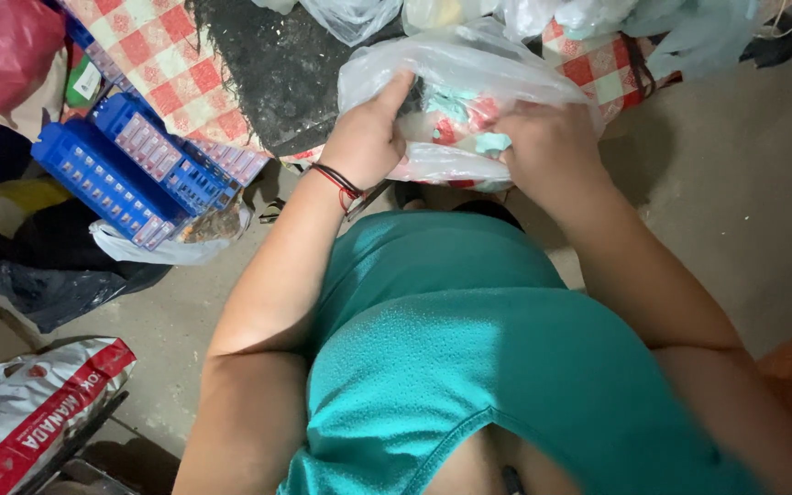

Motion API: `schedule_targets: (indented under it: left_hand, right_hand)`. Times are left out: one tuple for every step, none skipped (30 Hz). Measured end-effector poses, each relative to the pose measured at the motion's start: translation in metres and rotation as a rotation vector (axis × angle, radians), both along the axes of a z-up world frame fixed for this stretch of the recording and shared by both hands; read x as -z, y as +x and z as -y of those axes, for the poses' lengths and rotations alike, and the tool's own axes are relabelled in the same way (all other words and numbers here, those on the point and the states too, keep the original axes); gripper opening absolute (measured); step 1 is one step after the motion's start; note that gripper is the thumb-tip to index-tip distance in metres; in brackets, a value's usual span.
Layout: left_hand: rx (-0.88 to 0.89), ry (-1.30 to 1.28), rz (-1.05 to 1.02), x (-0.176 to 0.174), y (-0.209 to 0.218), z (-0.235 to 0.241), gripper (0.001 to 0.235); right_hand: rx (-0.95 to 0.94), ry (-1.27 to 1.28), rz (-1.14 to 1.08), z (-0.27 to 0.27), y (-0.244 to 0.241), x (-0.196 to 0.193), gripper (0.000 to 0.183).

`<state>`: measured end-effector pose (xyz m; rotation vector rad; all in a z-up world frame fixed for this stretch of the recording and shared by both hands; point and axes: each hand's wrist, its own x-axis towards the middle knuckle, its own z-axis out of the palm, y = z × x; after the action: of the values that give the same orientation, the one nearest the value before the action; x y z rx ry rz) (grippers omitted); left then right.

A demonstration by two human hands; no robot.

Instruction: The person sits on the floor and repeatedly opens plastic bags containing light green dental molds. They remove handwritten labels, inspect the molds, and place the labels back into the bags before setting them aside.

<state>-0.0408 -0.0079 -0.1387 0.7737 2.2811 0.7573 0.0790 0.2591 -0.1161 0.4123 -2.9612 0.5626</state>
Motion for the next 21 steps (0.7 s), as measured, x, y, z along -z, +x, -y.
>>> schedule_targets:
  left_hand:
    - [0.0,0.001,-0.002,-0.008,0.001,-0.001,0.084]
    - [-0.007,0.046,-0.027,-0.017,0.001,-0.002,0.077]
    - [-0.012,0.091,-0.052,-0.026,0.001,-0.003,0.07]
    - [-0.011,0.092,-0.053,-0.028,0.003,-0.001,0.07]
    - [-0.062,0.253,-0.136,-0.03,0.004,0.001,0.061]
    - [-0.111,0.416,-0.218,-0.032,0.005,0.004,0.054]
    - [-0.107,0.418,-0.222,-0.036,0.004,0.006,0.054]
    - [-0.175,0.52,-0.287,-0.04,0.002,0.008,0.04]
    - [-0.244,0.621,-0.351,-0.044,0.0,0.011,0.033]
    - [-0.241,0.621,-0.353,-0.042,-0.003,0.017,0.033]
    - [-0.254,0.591,-0.395,-0.039,-0.006,0.023,0.03]
    - [-0.266,0.56,-0.436,-0.036,-0.01,0.03,0.028]
    - [-0.264,0.561,-0.437,-0.033,-0.011,0.033,0.028]
    - [-0.257,0.452,-0.233,-0.03,-0.012,0.037,0.03]
    - [-0.246,0.342,-0.033,-0.028,-0.013,0.041,0.032]
    - [-0.246,0.344,-0.037,-0.03,-0.009,0.039,0.032]
    - [-0.224,0.367,0.061,-0.032,-0.005,0.037,0.046]
    - [-0.201,0.389,0.159,-0.034,-0.001,0.036,0.069]
    - [-0.203,0.391,0.153,-0.02,0.001,0.037,0.069]
    - [-0.141,0.385,0.056,-0.006,0.004,0.038,0.078]
    - [-0.081,0.378,-0.038,0.008,0.007,0.04,0.094]
  right_hand:
    - [0.0,0.001,-0.002,0.003,-0.003,0.0,0.032]
    - [0.092,-0.013,0.131,0.007,-0.006,-0.001,0.036]
    - [0.185,-0.027,0.264,0.01,-0.008,-0.001,0.041]
    - [0.186,-0.026,0.263,0.012,-0.016,0.003,0.041]
    - [0.282,-0.057,0.472,0.013,-0.023,0.007,0.042]
    - [0.374,-0.09,0.683,0.014,-0.031,0.011,0.044]
    - [0.378,-0.091,0.678,0.01,-0.031,0.037,0.044]
    - [0.383,-0.106,0.716,0.005,-0.031,0.062,0.048]
    - [0.387,-0.122,0.755,0.001,-0.031,0.088,0.052]
    - [0.389,-0.123,0.752,0.013,-0.038,0.049,0.052]
    - [0.587,-0.02,0.933,0.026,-0.046,0.01,0.059]
    - [0.789,0.089,1.107,0.039,-0.053,-0.028,0.07]
    - [0.79,0.088,1.105,0.041,-0.052,-0.027,0.07]
    - [0.821,-0.009,1.19,0.042,-0.051,-0.026,0.079]
    - [0.847,-0.106,1.27,0.044,-0.051,-0.026,0.089]
    - [0.846,-0.107,1.266,0.038,-0.047,-0.01,0.089]
    - [0.642,-0.081,1.089,0.033,-0.043,0.005,0.07]
    - [0.44,-0.056,0.908,0.027,-0.041,0.02,0.053]
    - [0.437,-0.055,0.901,0.02,-0.031,0.006,0.053]
    - [0.208,-0.081,0.668,0.012,-0.022,-0.007,0.05]
    - [-0.021,-0.104,0.434,0.005,-0.013,-0.02,0.059]
